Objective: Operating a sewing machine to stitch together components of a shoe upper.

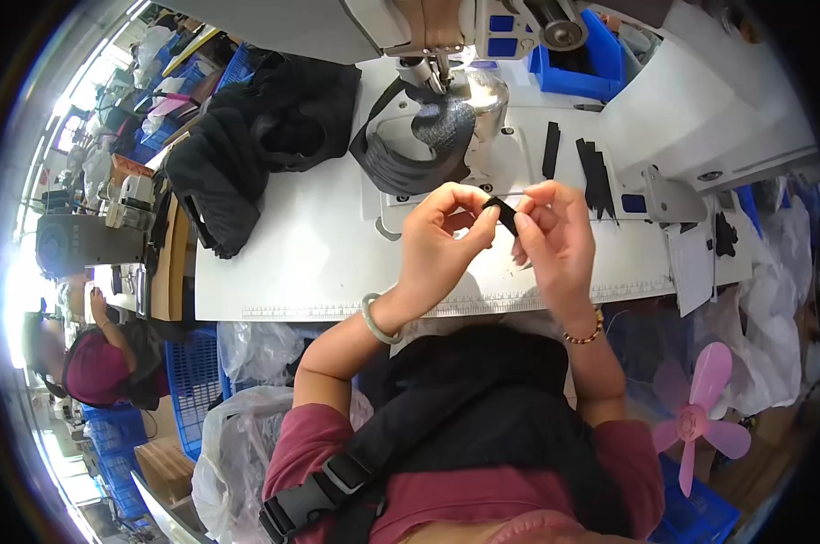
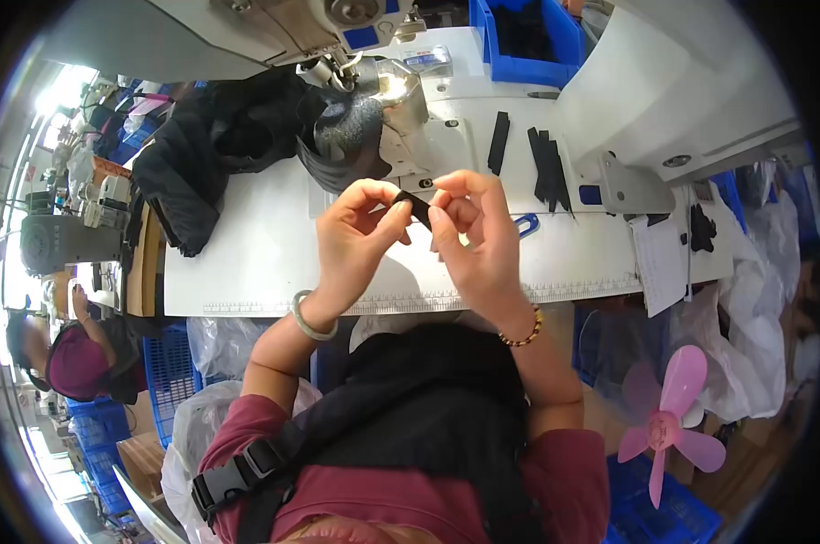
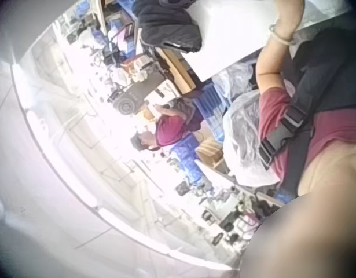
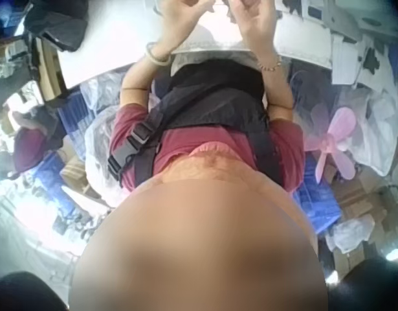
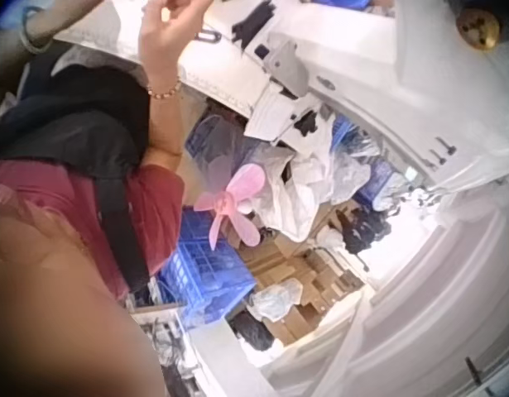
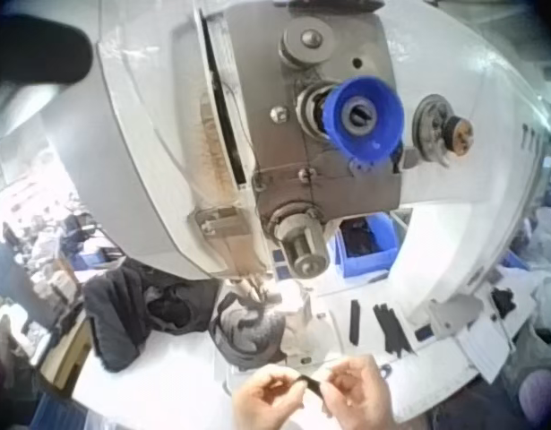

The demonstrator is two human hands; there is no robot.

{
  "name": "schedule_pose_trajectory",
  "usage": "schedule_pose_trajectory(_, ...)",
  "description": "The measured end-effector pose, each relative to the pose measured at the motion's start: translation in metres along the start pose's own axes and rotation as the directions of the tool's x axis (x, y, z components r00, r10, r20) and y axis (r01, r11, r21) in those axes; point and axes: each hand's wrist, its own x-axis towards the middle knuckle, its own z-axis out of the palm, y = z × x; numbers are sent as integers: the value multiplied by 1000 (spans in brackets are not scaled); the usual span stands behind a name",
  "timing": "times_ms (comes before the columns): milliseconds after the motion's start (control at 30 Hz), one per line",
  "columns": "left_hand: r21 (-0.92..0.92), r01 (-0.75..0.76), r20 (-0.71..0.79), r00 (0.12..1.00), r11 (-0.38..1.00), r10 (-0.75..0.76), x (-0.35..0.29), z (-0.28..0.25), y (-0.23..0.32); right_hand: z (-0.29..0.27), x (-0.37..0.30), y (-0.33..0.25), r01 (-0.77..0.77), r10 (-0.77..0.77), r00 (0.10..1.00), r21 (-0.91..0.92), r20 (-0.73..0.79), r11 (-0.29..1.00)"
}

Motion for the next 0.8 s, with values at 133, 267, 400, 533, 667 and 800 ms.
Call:
schedule_pose_trajectory(133, -47, 94, 32, 995, 994, -93, -6, -9, 11, -4, 9, -21, 175, -120, 978, -356, 171, 918)
schedule_pose_trajectory(267, -107, 119, 20, 993, 987, -118, -6, -11, 12, -1, 14, -27, 308, -199, 949, -583, 245, 752)
schedule_pose_trajectory(400, -74, 178, 114, 979, 981, -169, -2, -17, 17, -5, 18, -28, 453, -303, 892, -660, 336, 599)
schedule_pose_trajectory(533, 72, 239, 257, 933, 968, -250, 8, -27, 32, -12, 22, -32, 537, -323, 843, -650, 430, 537)
schedule_pose_trajectory(667, 196, 276, 333, 884, 941, -329, 18, -29, 46, -14, 27, -34, 605, -347, 796, -634, 497, 481)
schedule_pose_trajectory(800, 189, 217, 322, 908, 958, -269, 22, -28, 57, -12, 36, -38, 635, -364, 772, -620, 521, 460)
